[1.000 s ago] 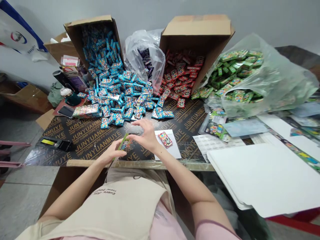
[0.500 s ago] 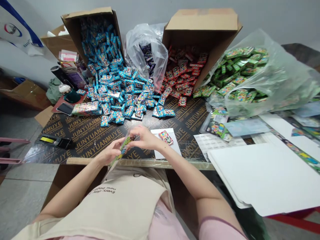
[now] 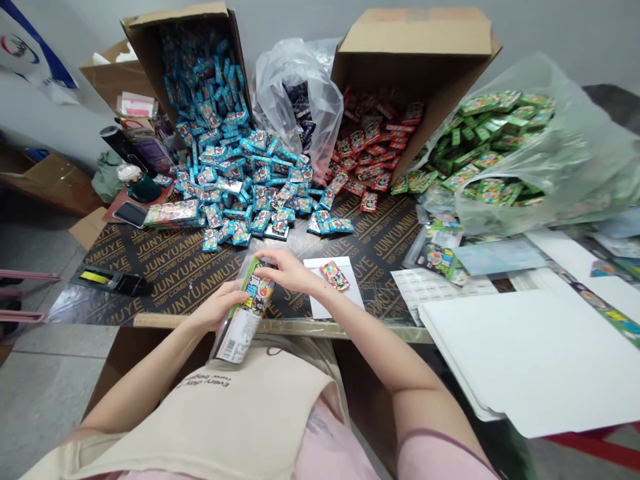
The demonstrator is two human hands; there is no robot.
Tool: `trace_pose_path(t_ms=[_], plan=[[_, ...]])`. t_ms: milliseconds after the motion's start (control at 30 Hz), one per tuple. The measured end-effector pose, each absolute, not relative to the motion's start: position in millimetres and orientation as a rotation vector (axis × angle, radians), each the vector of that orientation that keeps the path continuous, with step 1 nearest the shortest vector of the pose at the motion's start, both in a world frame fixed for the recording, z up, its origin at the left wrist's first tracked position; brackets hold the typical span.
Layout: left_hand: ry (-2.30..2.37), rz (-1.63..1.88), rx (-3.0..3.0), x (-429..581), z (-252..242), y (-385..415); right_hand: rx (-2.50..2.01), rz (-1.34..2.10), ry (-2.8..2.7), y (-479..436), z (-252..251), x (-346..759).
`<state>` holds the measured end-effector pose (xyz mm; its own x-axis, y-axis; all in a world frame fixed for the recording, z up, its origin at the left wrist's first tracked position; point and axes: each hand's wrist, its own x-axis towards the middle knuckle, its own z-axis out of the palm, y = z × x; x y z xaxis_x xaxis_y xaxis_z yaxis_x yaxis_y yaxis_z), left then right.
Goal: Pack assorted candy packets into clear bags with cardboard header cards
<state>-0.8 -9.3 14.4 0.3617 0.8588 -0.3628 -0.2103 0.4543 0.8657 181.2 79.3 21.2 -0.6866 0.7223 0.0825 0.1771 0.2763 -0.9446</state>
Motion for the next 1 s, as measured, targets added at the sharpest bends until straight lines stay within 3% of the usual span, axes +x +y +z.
trace_pose_path(t_ms=[133,367,533,700,867,1000], plan=[[1.079,0.911,0.909,-2,10,-2,-1.075,0.947,-1.767,76,18,174],[1.392,1.057,1.315,-14,7,9,-0.942,1.777,-1.366,66,-3,167],[1.474,1.084,1.394,-10,-3,20,-0.941,1.751,-1.254,68,-3,167],[1.352,1.313,1.053,-1,-15,36,-0.899,1.994,-1.368,63,-13,176],[1.189,1.074,1.001,2,-34,33,-1.048,1.758,-1.41,64,-35,193],[1.123,0.998,0.959,1,-49,29,-1.066,1.76,-1.423,63,-54,203]])
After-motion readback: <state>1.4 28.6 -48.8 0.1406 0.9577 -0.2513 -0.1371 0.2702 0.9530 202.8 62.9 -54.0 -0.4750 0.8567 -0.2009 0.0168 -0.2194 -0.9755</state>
